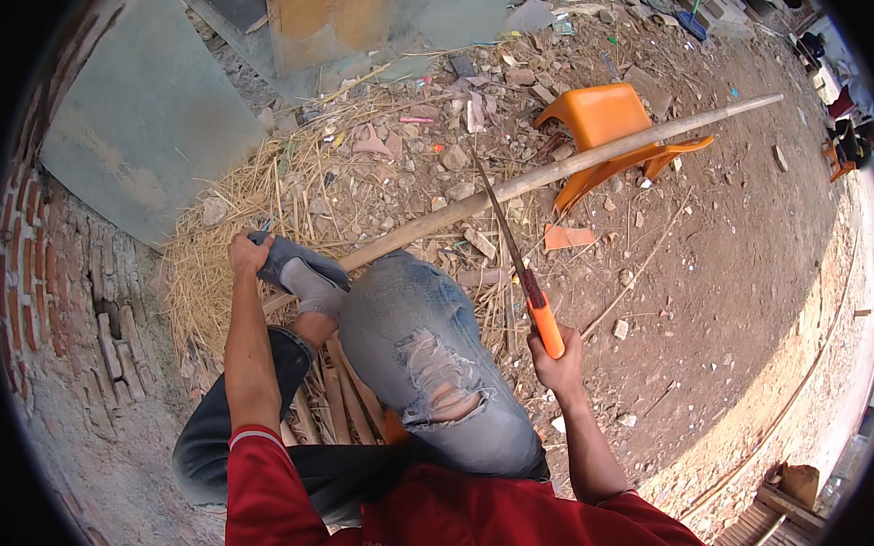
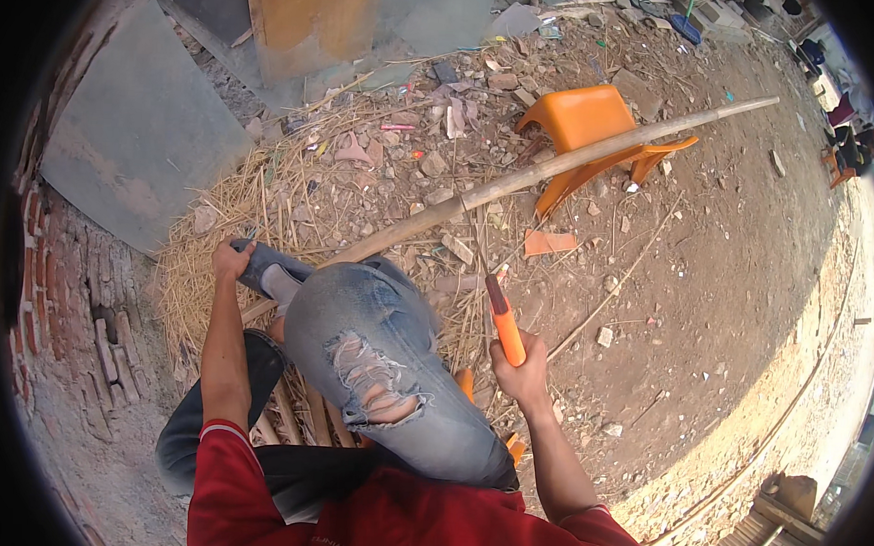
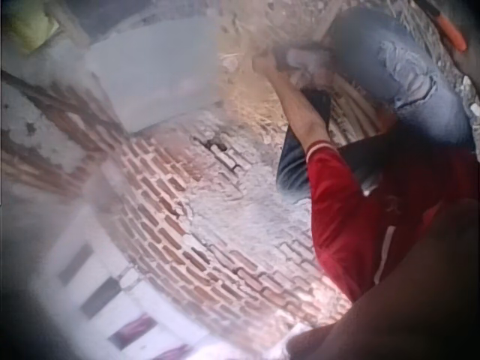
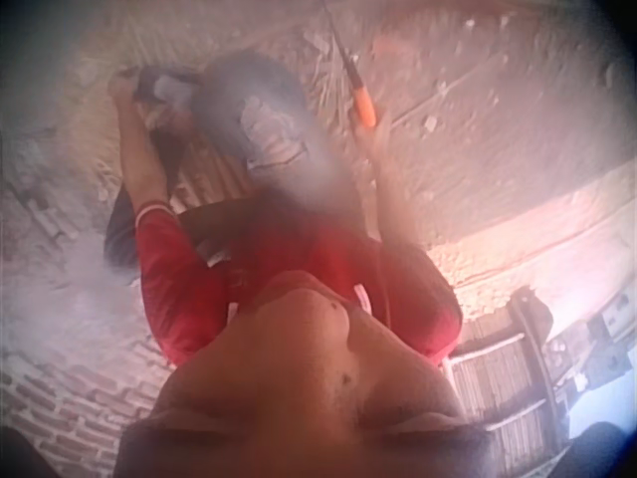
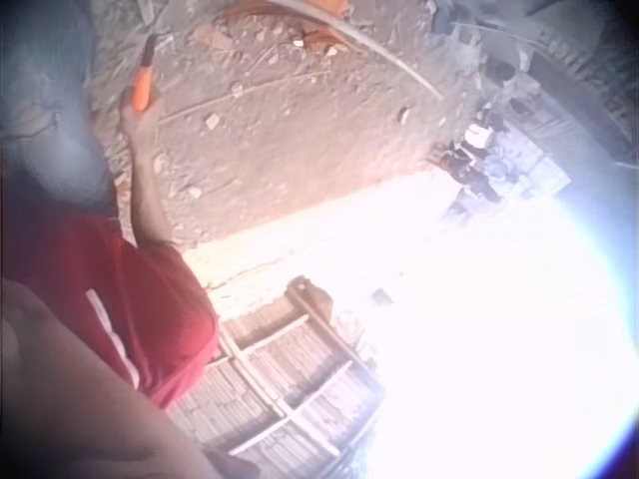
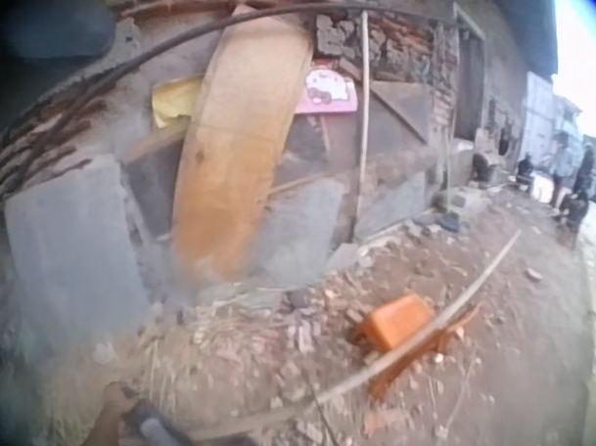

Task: The person sits on the ground and uses a hand saw to cut a long wooden stick. They hold the stick with their left hand and saw with their right hand, eventually splitting the stick into two pieces.

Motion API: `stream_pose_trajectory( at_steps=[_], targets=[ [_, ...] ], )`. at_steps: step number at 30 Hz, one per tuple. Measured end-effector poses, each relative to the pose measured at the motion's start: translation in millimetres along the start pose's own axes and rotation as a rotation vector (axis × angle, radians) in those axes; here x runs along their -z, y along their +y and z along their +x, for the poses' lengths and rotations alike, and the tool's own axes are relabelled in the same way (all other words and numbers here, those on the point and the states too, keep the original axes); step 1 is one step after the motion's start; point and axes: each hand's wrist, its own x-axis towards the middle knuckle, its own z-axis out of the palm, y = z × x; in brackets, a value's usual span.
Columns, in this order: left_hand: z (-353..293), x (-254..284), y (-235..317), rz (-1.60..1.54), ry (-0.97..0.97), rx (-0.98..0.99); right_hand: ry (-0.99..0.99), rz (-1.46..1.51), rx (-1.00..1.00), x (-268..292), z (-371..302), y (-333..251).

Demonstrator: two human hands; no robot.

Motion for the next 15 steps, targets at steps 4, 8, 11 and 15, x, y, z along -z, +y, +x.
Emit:
stream_pose_trajectory(
  at_steps=[4, 8, 11, 15],
  targets=[
    [-13.1, 19.9, -33.7, -0.125, 0.129, -0.033, 0.021, 0.044, -0.016, -0.8, 4.0, -6.0],
    [-26.2, 37.8, -21.2, -0.223, 0.199, -0.141, -0.018, -0.009, -0.039, -3.7, 1.9, -9.0],
    [-26.6, 49.9, -14.3, -0.132, 0.247, -0.189, -0.04, -0.044, -0.027, -7.8, 1.1, -8.5],
    [-19.1, 66.3, -7.6, -0.056, 0.099, -0.188, -0.024, -0.03, -0.039, -10.6, 1.1, -6.3]
  ],
)
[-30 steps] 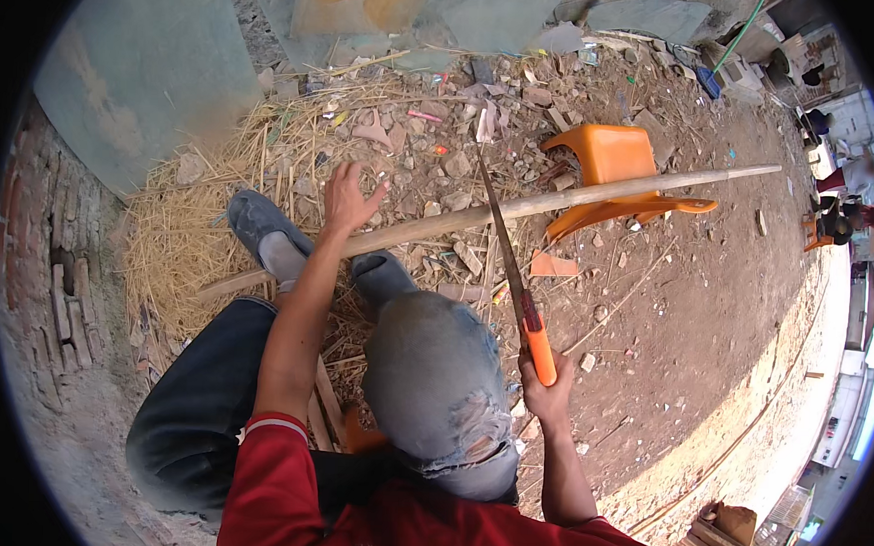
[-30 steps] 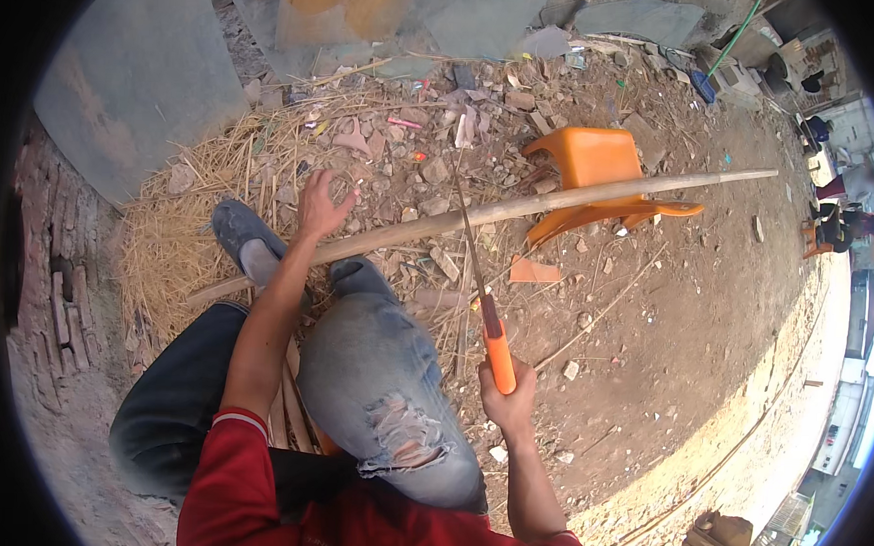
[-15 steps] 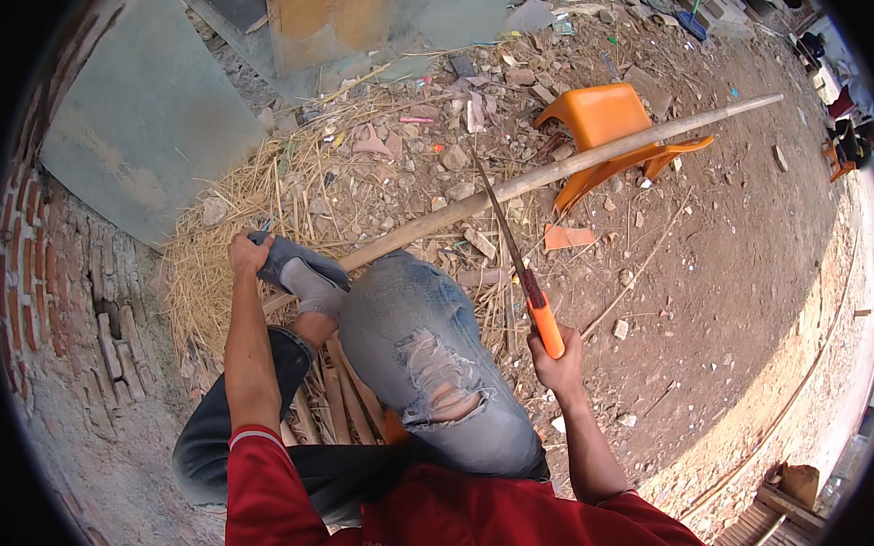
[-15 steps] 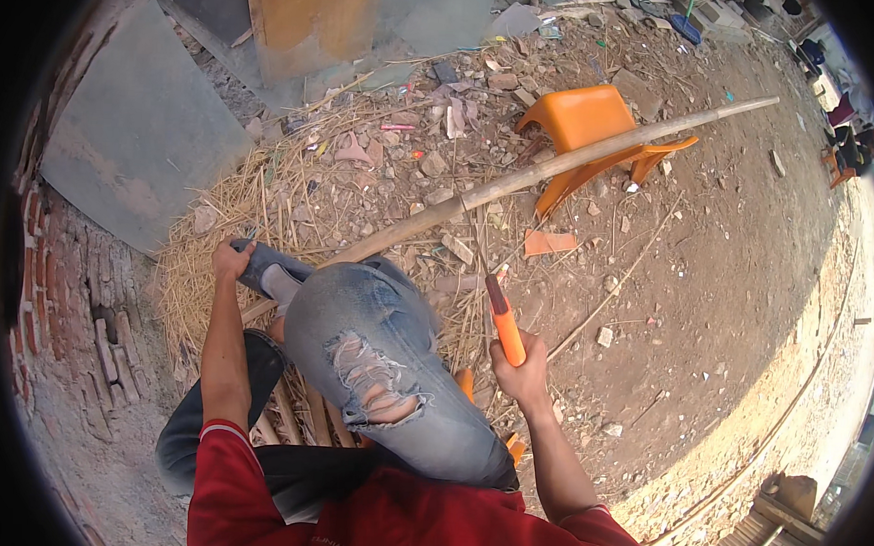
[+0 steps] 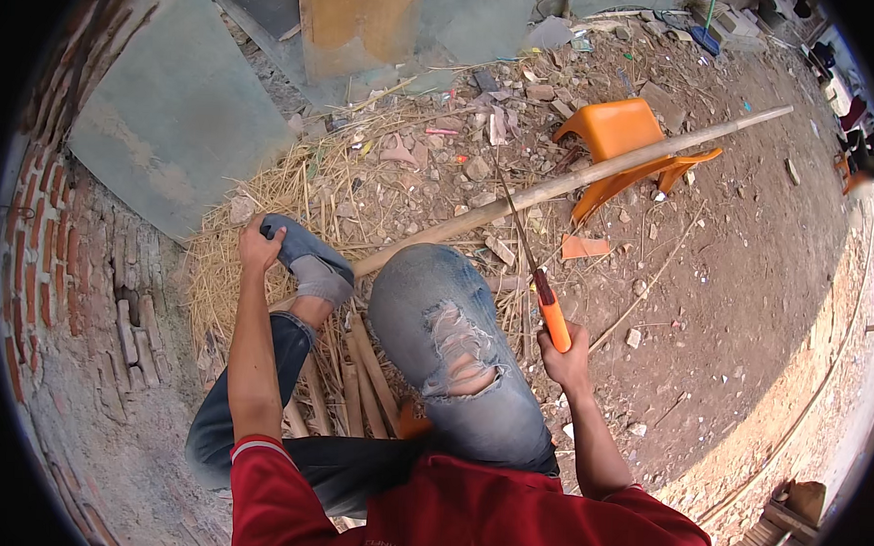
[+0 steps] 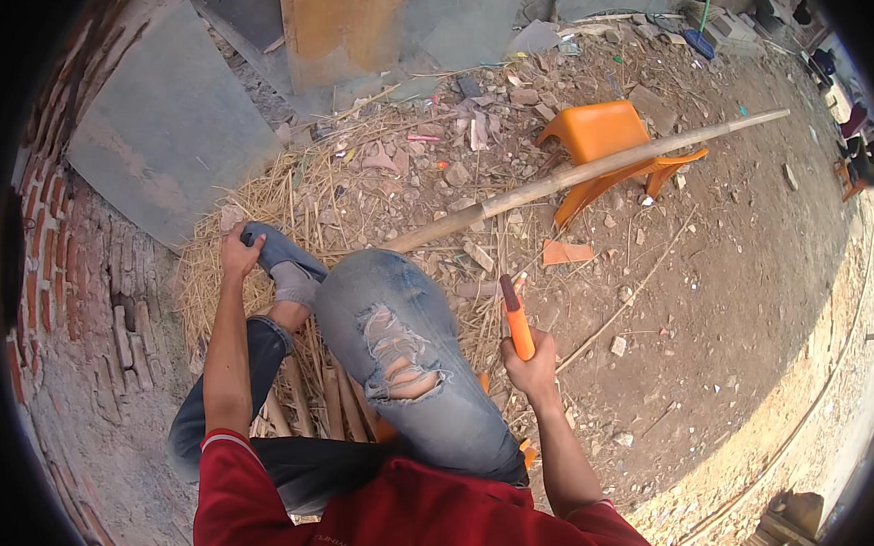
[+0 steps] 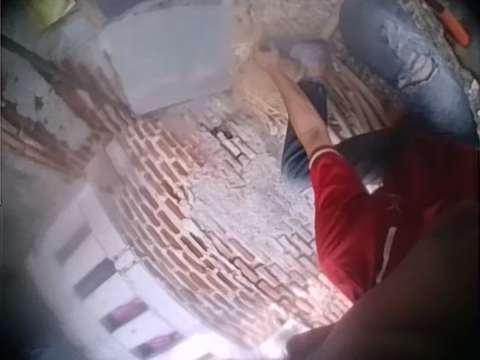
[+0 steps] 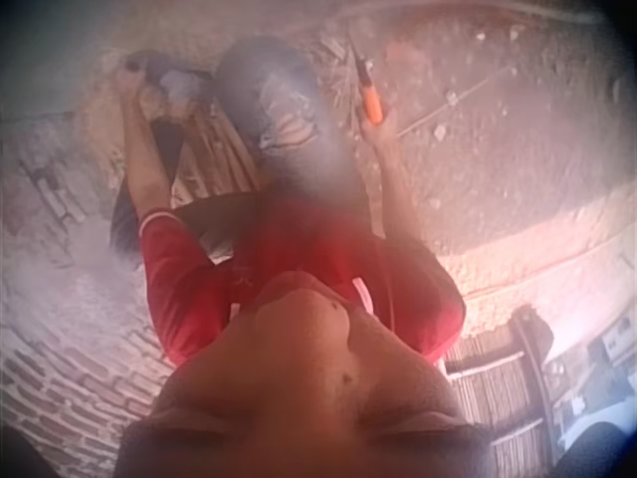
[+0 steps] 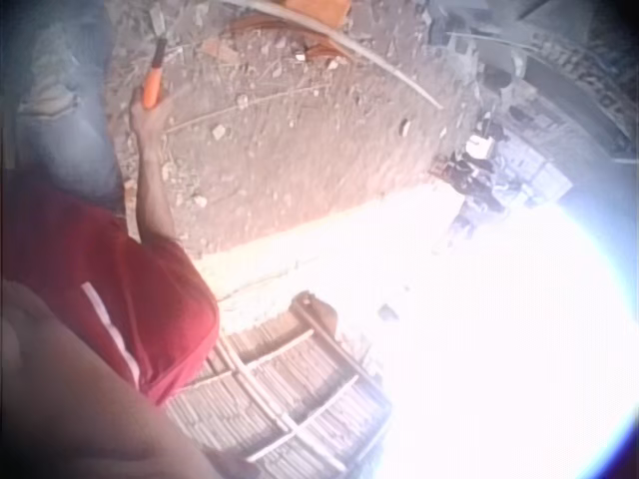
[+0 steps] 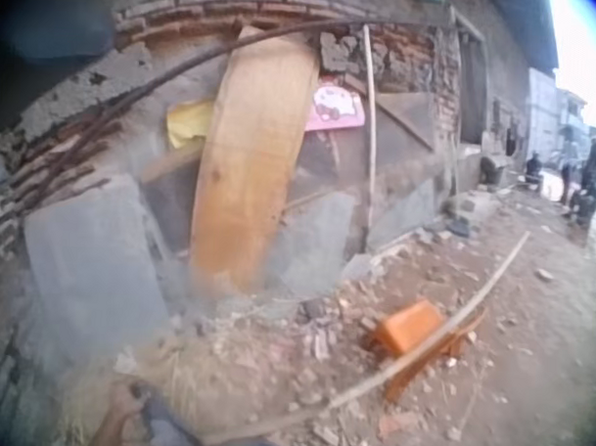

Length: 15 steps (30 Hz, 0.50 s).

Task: The person sits on the ground and uses a hand saw to cut a long wooden stick. They hold the stick with their left hand and saw with their right hand, eventually splitting the stick into two pieces.

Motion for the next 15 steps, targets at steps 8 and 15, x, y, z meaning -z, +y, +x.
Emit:
stream_pose_trajectory(
  at_steps=[8, 15],
  targets=[
    [-21.7, -99.0, 103.3, -0.03, 0.133, -0.369, -0.025, -0.045, 0.002, 2.7, -4.0, -3.6],
    [-83.7, -176.6, 236.6, -0.276, -0.363, -0.473, -0.009, 0.01, 0.013, 0.6, 6.4, -0.5]
  ],
)
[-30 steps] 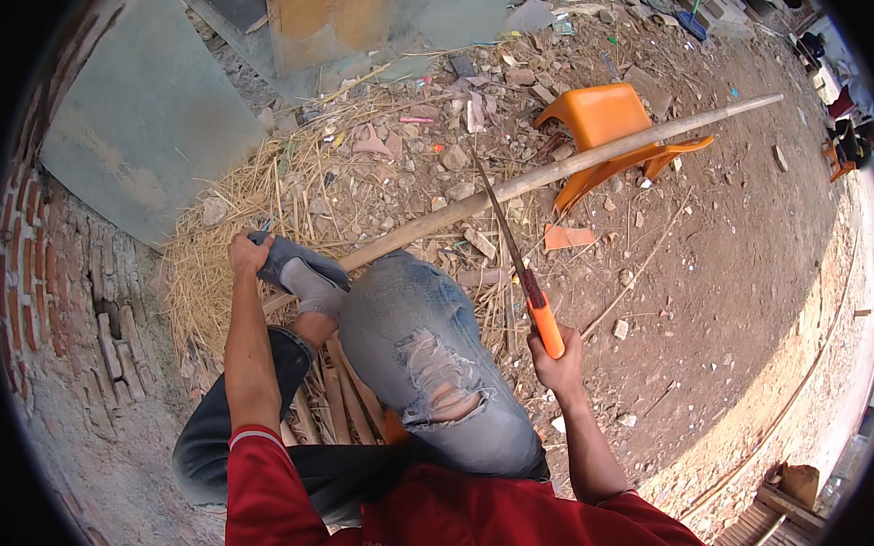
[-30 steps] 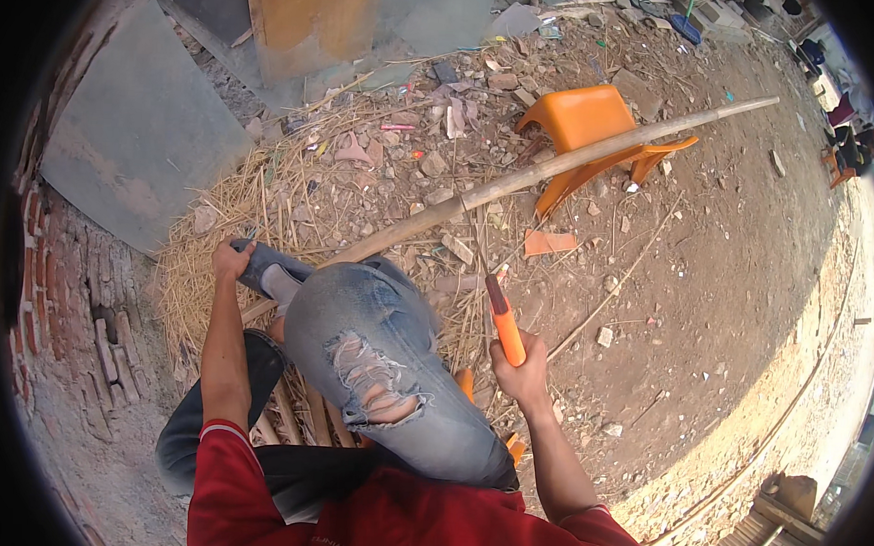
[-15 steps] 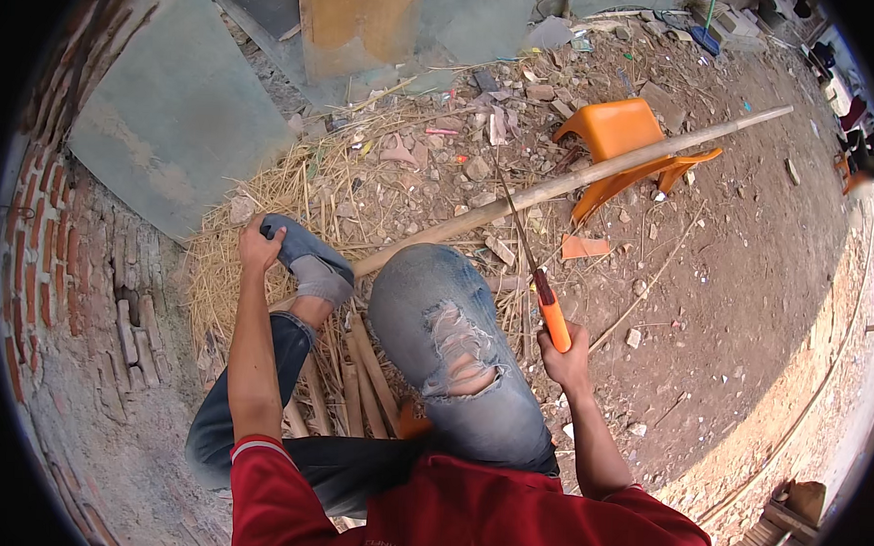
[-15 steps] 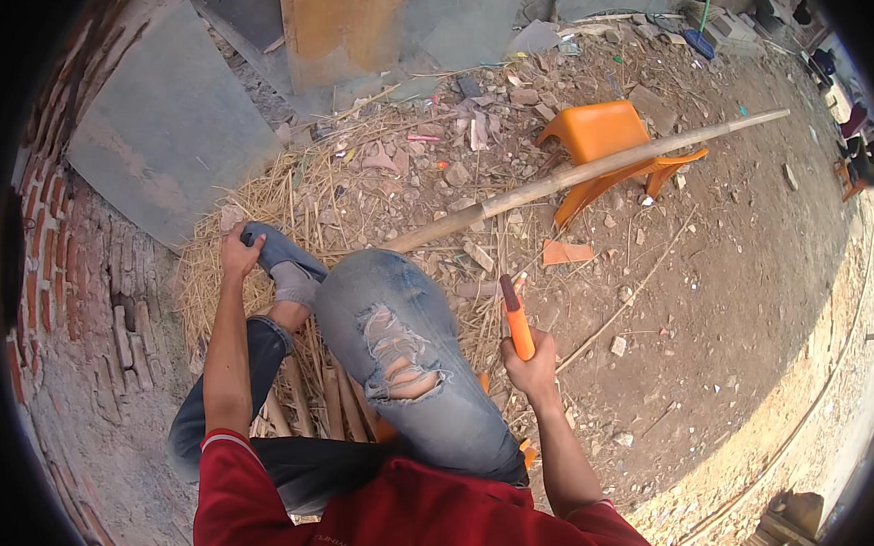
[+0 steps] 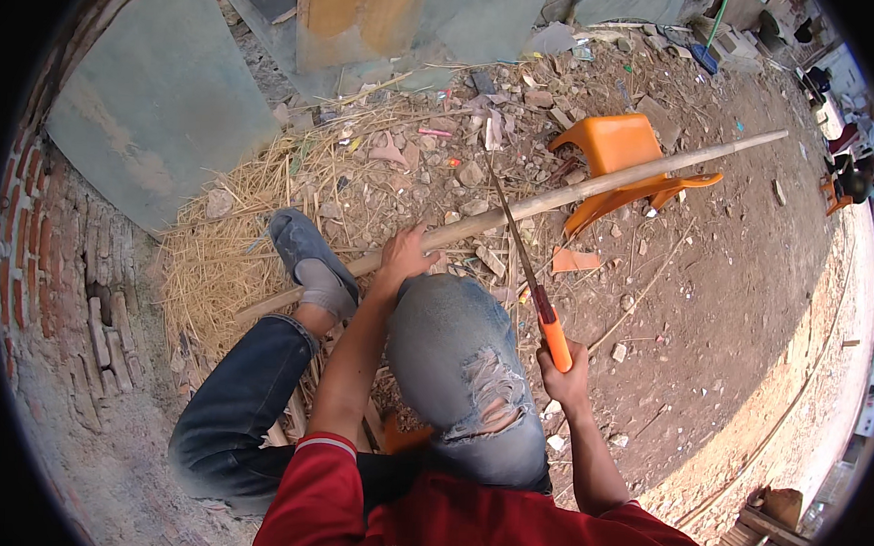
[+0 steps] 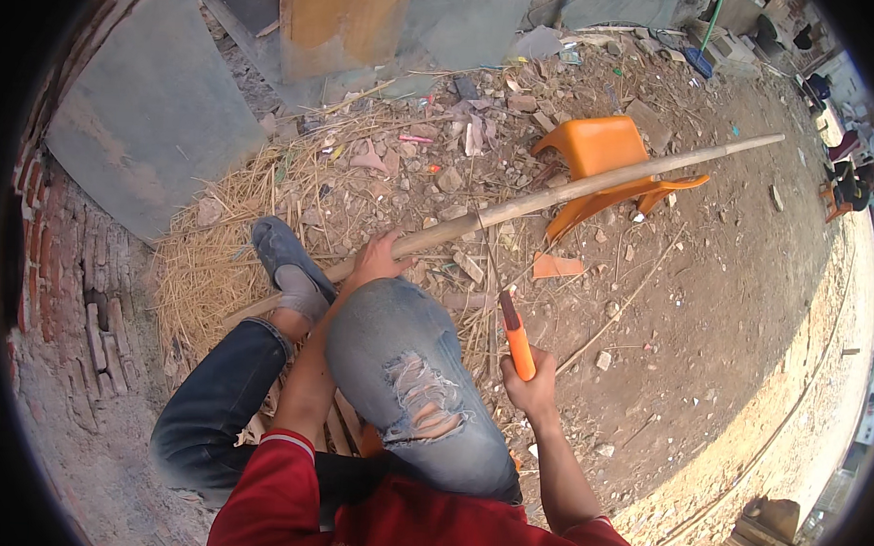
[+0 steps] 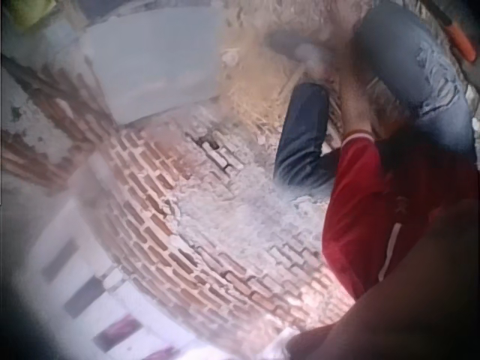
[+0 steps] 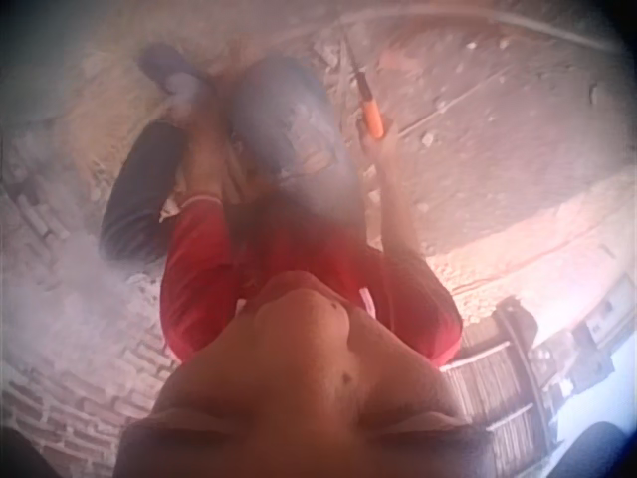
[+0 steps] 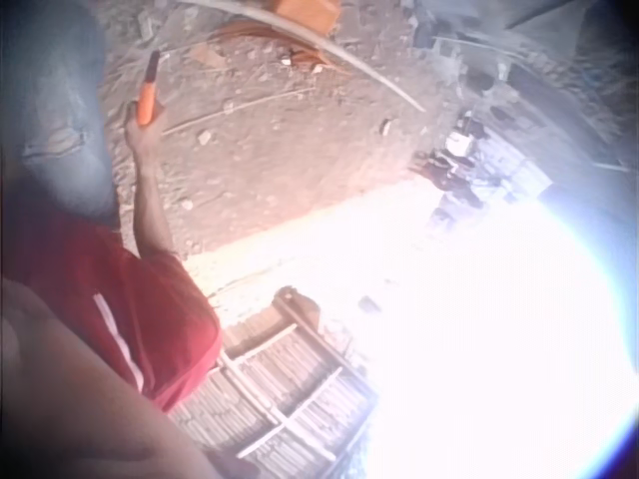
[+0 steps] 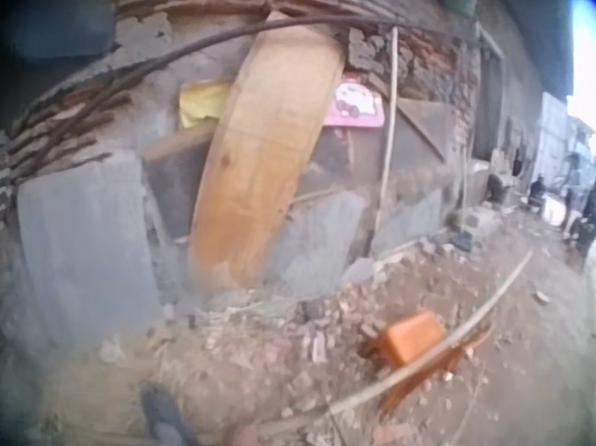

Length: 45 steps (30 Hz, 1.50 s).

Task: The person sits on the ground and uses a hand saw to cut a long wooden stick. They hold the stick with their left hand and saw with their right hand, eventually splitting the stick into two pieces.

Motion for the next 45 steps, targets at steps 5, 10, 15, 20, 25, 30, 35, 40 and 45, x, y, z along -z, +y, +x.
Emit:
stream_pose_trajectory(
  at_steps=[5, 10, 15, 20, 25, 30, 35, 40, 45],
  targets=[
    [9.3, -27.9, -22.3, 0.098, -0.019, 0.08, -0.038, -0.029, 0.027, -2.5, 2.5, -7.9],
    [21.0, -22.1, -23.8, 0.033, -0.163, 0.123, -0.009, -0.061, -0.029, 3.9, -1.5, -11.5],
    [30.4, -14.0, -41.7, -0.108, -0.219, 0.241, -0.02, -0.03, -0.051, 2.0, -2.3, -14.0],
    [33.1, -5.5, -43.5, 0.104, -0.275, 0.29, -0.036, -0.032, -0.037, 2.7, -1.9, -13.4],
    [18.2, -3.5, -12.1, 0.15, -0.194, 0.318, -0.031, -0.067, -0.035, 10.4, -6.2, -15.3],
    [10.3, 2.4, -9.1, 0.193, -0.169, 0.369, -0.047, -0.135, -0.027, 10.5, 0.4, -41.7],
    [12.2, -7.3, -13.4, 0.174, -0.161, 0.343, 0.019, -0.16, -0.027, 4.4, 31.9, -46.6],
    [18.5, -9.5, -14.9, 0.145, -0.174, 0.321, 0.028, -0.234, 0.017, -12.5, 68.3, -60.8],
    [35.0, -15.4, 2.3, 0.074, -0.049, 0.036, 0.067, -0.156, 0.08, -26.9, 94.1, -48.7]
  ],
)
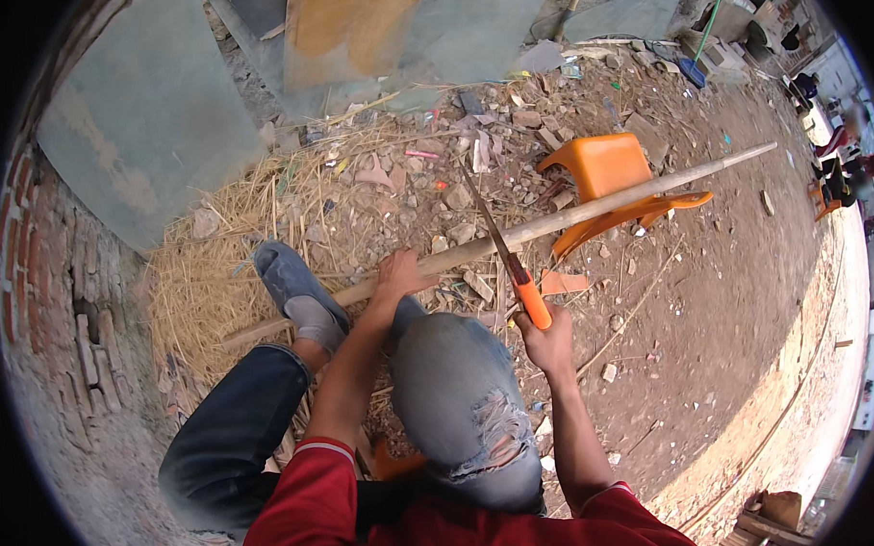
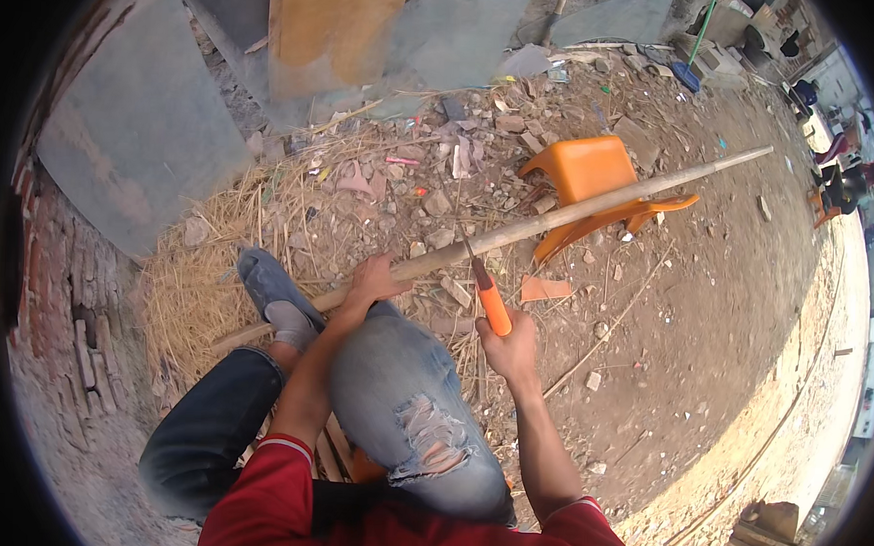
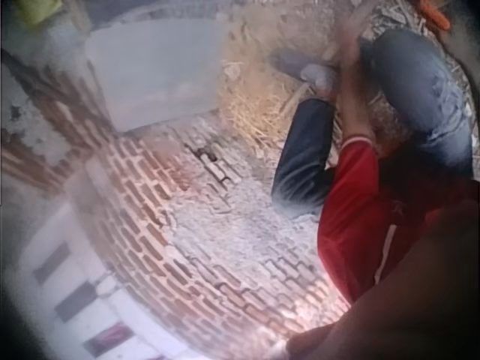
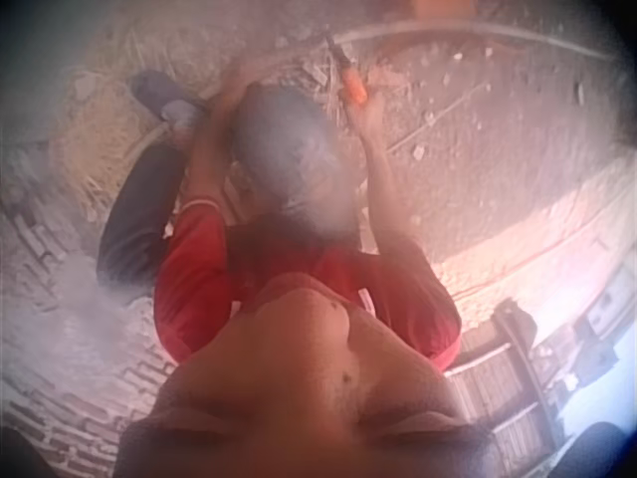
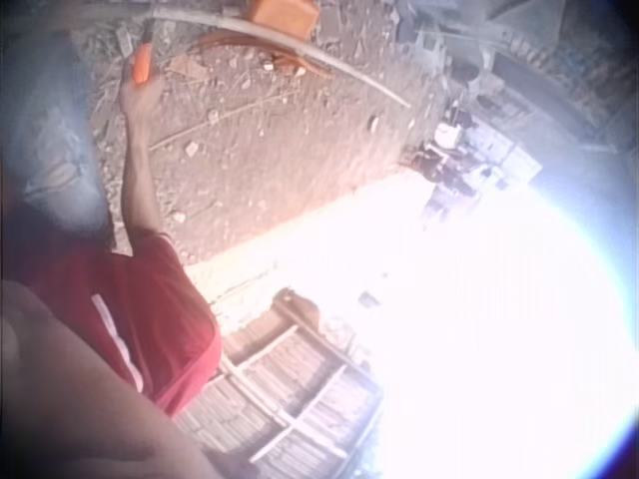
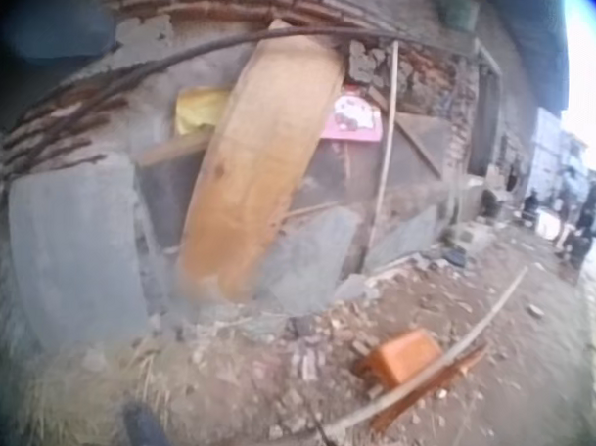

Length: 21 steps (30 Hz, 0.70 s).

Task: The person sits on the ground and uses a hand saw to cut a long wooden stick. They hold the stick with their left hand and saw with their right hand, eventually splitting the stick into two pieces.

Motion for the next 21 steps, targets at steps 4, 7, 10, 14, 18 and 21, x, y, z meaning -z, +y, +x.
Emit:
stream_pose_trajectory(
  at_steps=[4, 7, 10, 14, 18, 21],
  targets=[
    [11.3, -8.3, 32.6, 0.014, -0.042, -0.004, 0.078, 0.099, 0.05, 4.5, -12.3, -2.5],
    [15.8, -14.2, 34.1, -0.004, -0.094, 0.091, 0.102, 0.044, 0.073, 9.7, -27.4, -3.3],
    [16.6, -7.2, 37.8, -0.018, -0.095, 0.15, 0.104, 0.049, 0.017, 15.8, -31.8, 3.8],
    [18.5, 5.4, 49.1, 0.019, -0.179, 0.223, 0.072, 0.008, -0.02, 16.4, -32.0, 15.6],
    [20.3, -0.7, 43.6, 0.019, -0.155, 0.249, 0.05, 0.005, 0.003, 5.0, -32.4, 22.2],
    [19.1, 0.1, 47.0, 0.018, -0.159, 0.235, 0.004, -0.017, -0.032, 3.0, -33.4, 21.0]
  ],
)
